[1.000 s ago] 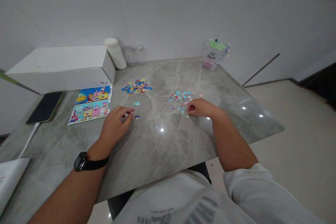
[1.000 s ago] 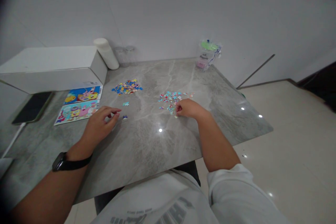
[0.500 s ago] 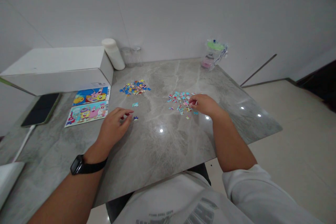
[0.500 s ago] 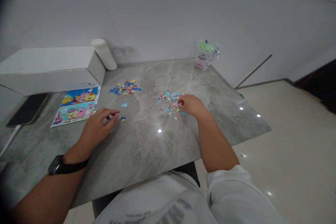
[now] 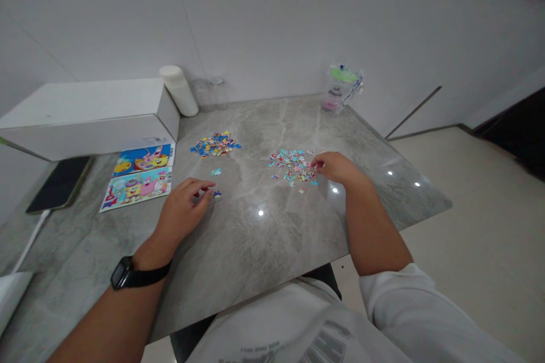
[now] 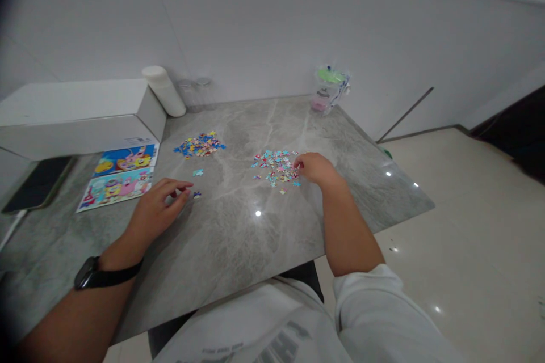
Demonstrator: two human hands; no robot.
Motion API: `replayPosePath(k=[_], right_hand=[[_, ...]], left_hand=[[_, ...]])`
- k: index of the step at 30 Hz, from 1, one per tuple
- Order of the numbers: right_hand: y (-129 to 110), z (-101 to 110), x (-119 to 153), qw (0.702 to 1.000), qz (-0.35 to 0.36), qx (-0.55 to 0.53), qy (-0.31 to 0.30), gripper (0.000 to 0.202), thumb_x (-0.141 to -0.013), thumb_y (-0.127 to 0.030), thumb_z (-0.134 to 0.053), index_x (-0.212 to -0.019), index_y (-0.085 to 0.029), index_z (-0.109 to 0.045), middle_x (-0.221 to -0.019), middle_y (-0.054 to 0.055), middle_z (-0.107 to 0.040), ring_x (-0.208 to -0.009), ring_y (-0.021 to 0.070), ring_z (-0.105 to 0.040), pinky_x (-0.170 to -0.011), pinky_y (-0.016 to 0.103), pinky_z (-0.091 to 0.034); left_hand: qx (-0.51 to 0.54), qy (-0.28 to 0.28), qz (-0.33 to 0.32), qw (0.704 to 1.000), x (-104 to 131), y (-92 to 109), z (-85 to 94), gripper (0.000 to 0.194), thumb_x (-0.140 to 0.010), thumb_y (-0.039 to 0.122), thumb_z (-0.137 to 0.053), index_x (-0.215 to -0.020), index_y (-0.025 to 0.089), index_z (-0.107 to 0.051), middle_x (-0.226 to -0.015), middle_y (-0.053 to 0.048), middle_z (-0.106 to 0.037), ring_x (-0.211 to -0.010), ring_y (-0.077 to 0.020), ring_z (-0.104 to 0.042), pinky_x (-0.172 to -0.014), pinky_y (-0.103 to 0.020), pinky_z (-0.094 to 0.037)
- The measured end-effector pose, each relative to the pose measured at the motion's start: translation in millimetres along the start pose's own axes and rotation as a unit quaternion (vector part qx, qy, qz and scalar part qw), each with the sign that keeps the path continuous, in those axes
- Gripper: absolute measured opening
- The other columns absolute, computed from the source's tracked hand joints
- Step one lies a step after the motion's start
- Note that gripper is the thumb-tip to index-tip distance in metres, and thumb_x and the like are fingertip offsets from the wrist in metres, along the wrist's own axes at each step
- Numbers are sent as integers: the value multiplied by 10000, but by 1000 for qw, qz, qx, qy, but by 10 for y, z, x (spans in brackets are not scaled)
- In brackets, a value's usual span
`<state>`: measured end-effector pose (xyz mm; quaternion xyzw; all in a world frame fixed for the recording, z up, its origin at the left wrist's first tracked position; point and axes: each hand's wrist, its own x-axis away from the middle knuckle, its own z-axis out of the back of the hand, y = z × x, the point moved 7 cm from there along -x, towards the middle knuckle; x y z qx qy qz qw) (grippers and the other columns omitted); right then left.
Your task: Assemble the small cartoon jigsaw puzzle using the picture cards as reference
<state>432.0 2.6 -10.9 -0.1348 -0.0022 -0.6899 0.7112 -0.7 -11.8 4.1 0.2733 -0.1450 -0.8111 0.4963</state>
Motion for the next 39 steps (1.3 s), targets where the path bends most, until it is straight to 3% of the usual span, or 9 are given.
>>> replayPosePath(k=[11, 16, 27, 30, 33, 36, 39], right_hand=[[-163, -69, -53, 999, 30, 18, -15, 260, -843, -196, -742, -1087, -238, -821, -1073, 63, -802, -961, 215, -708, -796, 272, -480], [-150, -104, -102, 999, 37, 2, -18, 171, -826, -178, -737, -965, -241, -815, -995, 31, -810, -905, 188, -712, -754, 253, -467], [-138, -97, -95, 999, 34, -7, -21, 172, -816, -152, -719, -959, -220, -785, -961, 32, -796, -855, 176, -694, -719, 254, -441], [-159, -46, -67, 997, 42, -58, -34, 130, -827, -148, -662, -889, -209, -759, -889, 24, -784, -816, 164, -686, -718, 251, -450], [-201, 54, -28, 985, 40, -167, -23, 110, -872, -239, -625, -900, -196, -722, -877, 25, -765, -808, 161, -675, -734, 251, -479], [-281, 105, 21, 947, 24, -318, -33, 195, -879, -360, -626, -955, -188, -677, -895, 38, -744, -771, 154, -648, -691, 252, -489], [-398, 102, 72, 895, 8, -443, -58, 253, -807, -413, -690, -932, -198, -641, -869, 39, -729, -674, 128, -578, -611, 241, -450]], left_hand=[[1, -10, -8, 1000, -2, 13, -31, 339, -989, 467, -536, -1080, 219, -748, -1014, -75, -719, -857, -222, -664, -836, -378, -534], [3, -11, -8, 1000, -2, 18, -36, 346, -991, 476, -532, -1088, 221, -745, -1025, -75, -719, -845, -216, -661, -829, -372, -530], [3, -11, -7, 1000, 12, 36, -25, 343, -992, 467, -533, -1095, 220, -746, -1030, -74, -714, -851, -216, -658, -822, -372, -524], [1, -11, -11, 1000, 9, 57, -13, 342, -999, 464, -526, -1098, 218, -741, -1034, -75, -712, -857, -218, -658, -831, -376, -526], [1, -9, -15, 1000, 7, 72, -5, 339, -1004, 460, -521, -1094, 218, -741, -1033, -77, -713, -883, -225, -665, -847, -376, -532], [2, -8, -23, 1000, 12, 82, -9, 332, -1009, 448, -524, -1097, 215, -744, -1054, -77, -713, -906, -227, -672, -867, -378, -534], [0, -11, -29, 1000, 20, 86, -23, 325, -1018, 435, -524, -1103, 214, -747, -1072, -75, -711, -925, -226, -676, -880, -377, -537]])
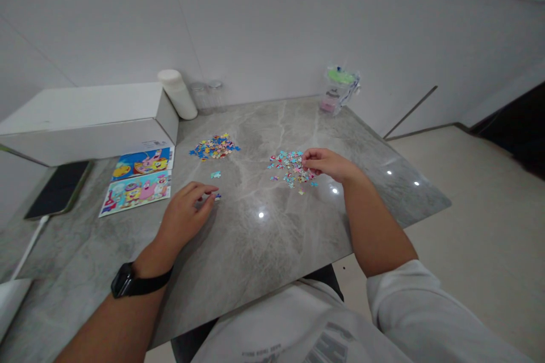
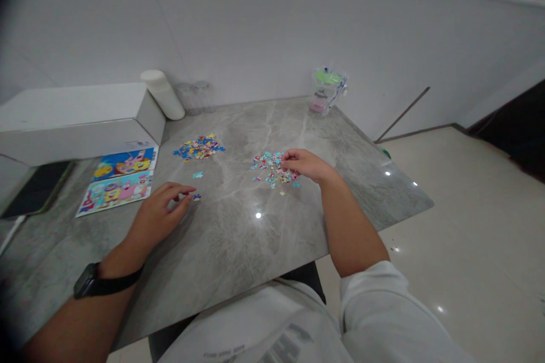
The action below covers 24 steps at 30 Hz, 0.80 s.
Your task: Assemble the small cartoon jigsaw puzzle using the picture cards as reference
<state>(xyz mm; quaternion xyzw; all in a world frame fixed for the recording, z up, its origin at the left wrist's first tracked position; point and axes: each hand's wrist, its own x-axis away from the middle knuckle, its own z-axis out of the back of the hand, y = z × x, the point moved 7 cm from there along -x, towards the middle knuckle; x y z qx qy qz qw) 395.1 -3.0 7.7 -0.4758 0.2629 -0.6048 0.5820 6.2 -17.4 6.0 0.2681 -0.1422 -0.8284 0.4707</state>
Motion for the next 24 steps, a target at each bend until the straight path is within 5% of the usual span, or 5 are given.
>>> replayPosePath(k=[9, 13, 18, 24], right_hand=[[-154, -290, 30, 993, 2, -112, -33, 243, -718, -380, -762, -821, -211, -621, -738, -20, -634, -597, 99, -482, -536, 234, -359], [-185, -359, 27, 993, 11, -110, -41, 242, -721, -382, -779, -814, -216, -630, -684, -42, -568, -602, 103, -476, -547, 230, -368], [-146, -419, -32, 994, 24, -101, -41, 273, -749, -435, -762, -852, -215, -636, -813, -10, -659, -625, 104, -494, -551, 236, -371], [-135, -631, -120, 994, 104, -13, -23, 282, -805, -477, -712, -844, -205, -646, -771, -6, -640, -677, 138, -546, -631, 274, -401]], left_hand=[[1, -7, -1, 1000, -5, 28, -5, 317, -1017, 434, -520, -1077, 226, -752, -1038, -69, -720, -896, -219, -676, -851, -367, -553], [12, -6, -5, 1000, -1, 38, -7, 306, -1016, 413, -528, -1081, 217, -754, -1048, -75, -718, -916, -218, -673, -852, -360, -557], [17, -5, -12, 1000, 17, 21, -26, 276, -1020, 364, -541, -1102, 212, -757, -1061, -74, -708, -914, -209, -673, -869, -365, -549], [12, -1, -13, 1000, 26, -6, -47, 240, -1012, 328, -569, -1106, 218, -761, -1072, -70, -709, -966, -214, -677, -910, -374, -537]])
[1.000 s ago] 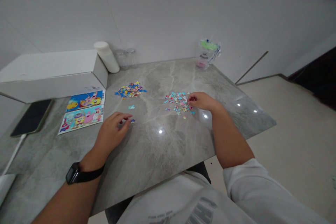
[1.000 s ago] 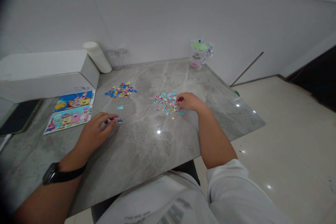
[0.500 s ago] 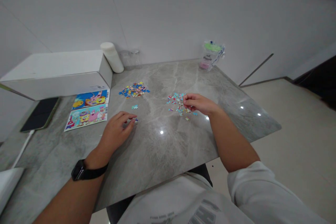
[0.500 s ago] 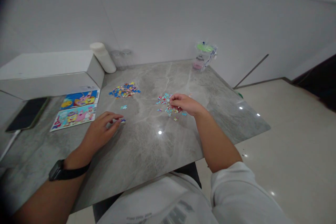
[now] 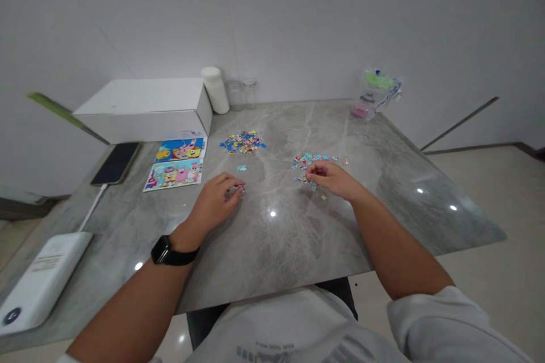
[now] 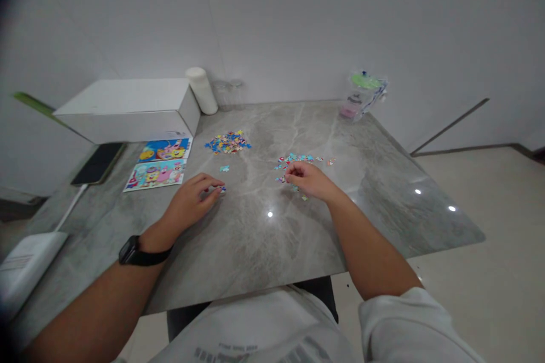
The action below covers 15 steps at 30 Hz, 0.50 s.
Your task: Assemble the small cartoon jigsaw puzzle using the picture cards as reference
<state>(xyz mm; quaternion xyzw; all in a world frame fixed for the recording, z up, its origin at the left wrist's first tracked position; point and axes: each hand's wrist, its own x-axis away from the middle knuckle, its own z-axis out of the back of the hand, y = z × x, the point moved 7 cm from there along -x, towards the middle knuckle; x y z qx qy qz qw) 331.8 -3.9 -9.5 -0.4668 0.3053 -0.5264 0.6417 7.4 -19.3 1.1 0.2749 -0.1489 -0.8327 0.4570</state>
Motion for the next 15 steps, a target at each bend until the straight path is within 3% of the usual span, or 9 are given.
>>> replayPosePath(k=[7, 11, 15], right_hand=[[-290, -427, 8, 981, 108, 162, -2, 171, -906, -367, -616, -876, -216, -691, -796, 14, -673, -709, 157, -575, -669, 288, -417], [-618, -638, -31, 970, 152, 188, -27, 138, -913, -322, -616, -885, -218, -701, -771, 6, -673, -680, 148, -569, -663, 281, -409], [-732, -789, -199, 972, 167, 166, 7, 126, -917, -327, -619, -889, -219, -679, -767, 0, -674, -683, 150, -578, -680, 282, -424]], left_hand=[[-16, 0, 26, 1000, 9, -81, -26, 209, -982, 261, -614, -1113, 224, -772, -1081, -68, -722, -968, -216, -683, -914, -372, -534], [-8, -5, 22, 1000, 8, -40, -22, 190, -978, 234, -618, -1084, 215, -775, -1065, -74, -724, -952, -211, -683, -906, -360, -541], [6, 5, 7, 1000, -2, 24, 11, 187, -975, 229, -626, -1086, 211, -775, -1056, -78, -728, -975, -215, -683, -915, -361, -544]])
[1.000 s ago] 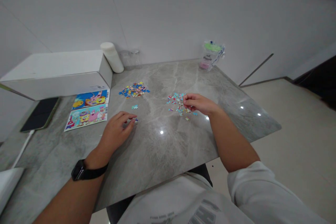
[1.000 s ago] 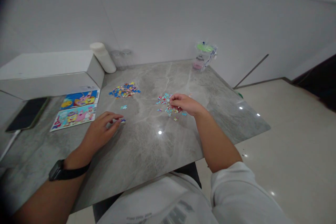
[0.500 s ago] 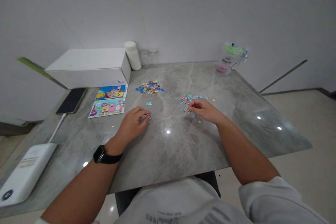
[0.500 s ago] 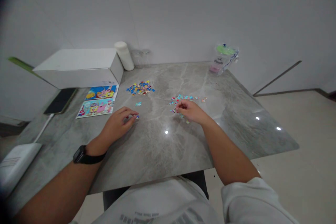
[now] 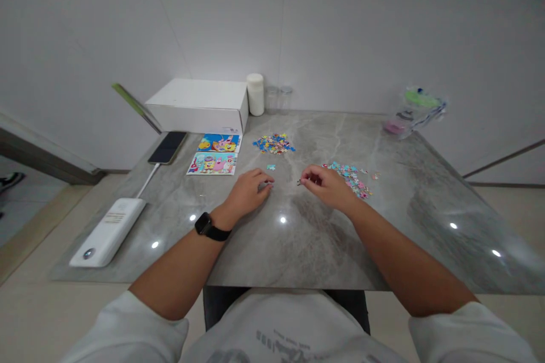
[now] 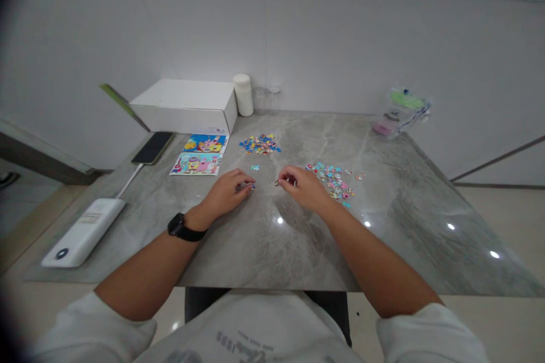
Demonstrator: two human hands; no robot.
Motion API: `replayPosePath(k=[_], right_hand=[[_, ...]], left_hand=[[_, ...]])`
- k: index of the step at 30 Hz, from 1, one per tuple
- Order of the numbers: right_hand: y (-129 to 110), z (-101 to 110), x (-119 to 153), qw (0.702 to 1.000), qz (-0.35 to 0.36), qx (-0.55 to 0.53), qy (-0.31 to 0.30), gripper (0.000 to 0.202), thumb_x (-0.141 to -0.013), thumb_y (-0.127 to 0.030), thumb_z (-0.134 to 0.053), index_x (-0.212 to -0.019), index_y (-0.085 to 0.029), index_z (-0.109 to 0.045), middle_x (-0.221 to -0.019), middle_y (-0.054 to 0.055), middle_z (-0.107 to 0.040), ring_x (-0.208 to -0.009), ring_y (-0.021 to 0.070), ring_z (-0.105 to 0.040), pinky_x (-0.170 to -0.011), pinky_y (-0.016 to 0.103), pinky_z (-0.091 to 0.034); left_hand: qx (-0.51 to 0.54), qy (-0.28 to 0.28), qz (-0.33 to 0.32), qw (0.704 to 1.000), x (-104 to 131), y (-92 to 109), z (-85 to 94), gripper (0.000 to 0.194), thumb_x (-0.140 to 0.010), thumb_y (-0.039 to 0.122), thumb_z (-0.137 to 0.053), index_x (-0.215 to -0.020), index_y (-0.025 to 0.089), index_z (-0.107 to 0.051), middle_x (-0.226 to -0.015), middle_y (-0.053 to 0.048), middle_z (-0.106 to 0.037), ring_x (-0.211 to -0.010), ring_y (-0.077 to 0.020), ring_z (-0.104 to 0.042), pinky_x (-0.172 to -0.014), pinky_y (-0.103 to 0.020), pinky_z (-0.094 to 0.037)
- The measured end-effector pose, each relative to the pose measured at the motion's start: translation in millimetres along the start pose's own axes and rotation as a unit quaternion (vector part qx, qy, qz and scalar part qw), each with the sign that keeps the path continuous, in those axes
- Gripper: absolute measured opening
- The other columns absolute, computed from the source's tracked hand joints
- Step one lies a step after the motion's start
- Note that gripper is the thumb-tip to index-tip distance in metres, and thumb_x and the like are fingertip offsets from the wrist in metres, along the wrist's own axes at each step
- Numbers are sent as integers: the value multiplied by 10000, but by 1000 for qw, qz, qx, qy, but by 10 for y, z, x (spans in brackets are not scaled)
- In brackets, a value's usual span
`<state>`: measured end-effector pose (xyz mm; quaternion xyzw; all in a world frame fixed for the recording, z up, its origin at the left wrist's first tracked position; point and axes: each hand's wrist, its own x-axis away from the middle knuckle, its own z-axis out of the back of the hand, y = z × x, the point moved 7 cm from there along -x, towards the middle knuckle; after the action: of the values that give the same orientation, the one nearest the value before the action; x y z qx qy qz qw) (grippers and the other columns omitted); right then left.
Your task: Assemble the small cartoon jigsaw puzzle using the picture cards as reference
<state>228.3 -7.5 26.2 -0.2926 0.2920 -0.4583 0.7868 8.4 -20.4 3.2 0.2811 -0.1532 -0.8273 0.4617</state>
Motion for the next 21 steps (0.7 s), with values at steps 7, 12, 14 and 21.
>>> replayPosePath(k=[7, 12, 14, 21], right_hand=[[297, -447, -141, 998, -16, 56, 39, 102, -933, -278, -621, -938, -214, -700, -815, 12, -701, -729, 166, -604, -714, 290, -431], [301, -535, -151, 986, -2, 166, -9, 124, -963, -258, -624, -986, -217, -739, -943, 56, -751, -864, 205, -645, -824, 323, -450], [284, -499, -148, 980, 2, 201, -12, 155, -982, -261, -607, -1016, -215, -750, -991, 80, -751, -938, 226, -650, -878, 338, -457], [269, -489, -80, 972, 22, 233, -23, 213, -1005, -282, -607, -1105, -205, -778, -1093, 116, -730, -1050, 249, -643, -964, 360, -467]], left_hand=[[3, -5, 2, 1000, 1, 12, -6, 186, -963, 214, -639, -1088, 217, -777, -1056, -74, -735, -985, -214, -688, -897, -353, -548], [7, -19, 4, 1000, -3, 18, -38, 195, -971, 231, -623, -1084, 217, -781, -1070, -84, -736, -1008, -230, -690, -923, -378, -547], [7, -20, 7, 1000, -4, 1, -45, 199, -972, 245, -620, -1086, 223, -781, -1064, -84, -734, -1006, -233, -687, -921, -385, -548], [-23, 1, 46, 999, 3, -166, -51, 210, -959, 254, -631, -1107, 207, -773, -1060, -82, -729, -973, -227, -683, -890, -379, -537]])
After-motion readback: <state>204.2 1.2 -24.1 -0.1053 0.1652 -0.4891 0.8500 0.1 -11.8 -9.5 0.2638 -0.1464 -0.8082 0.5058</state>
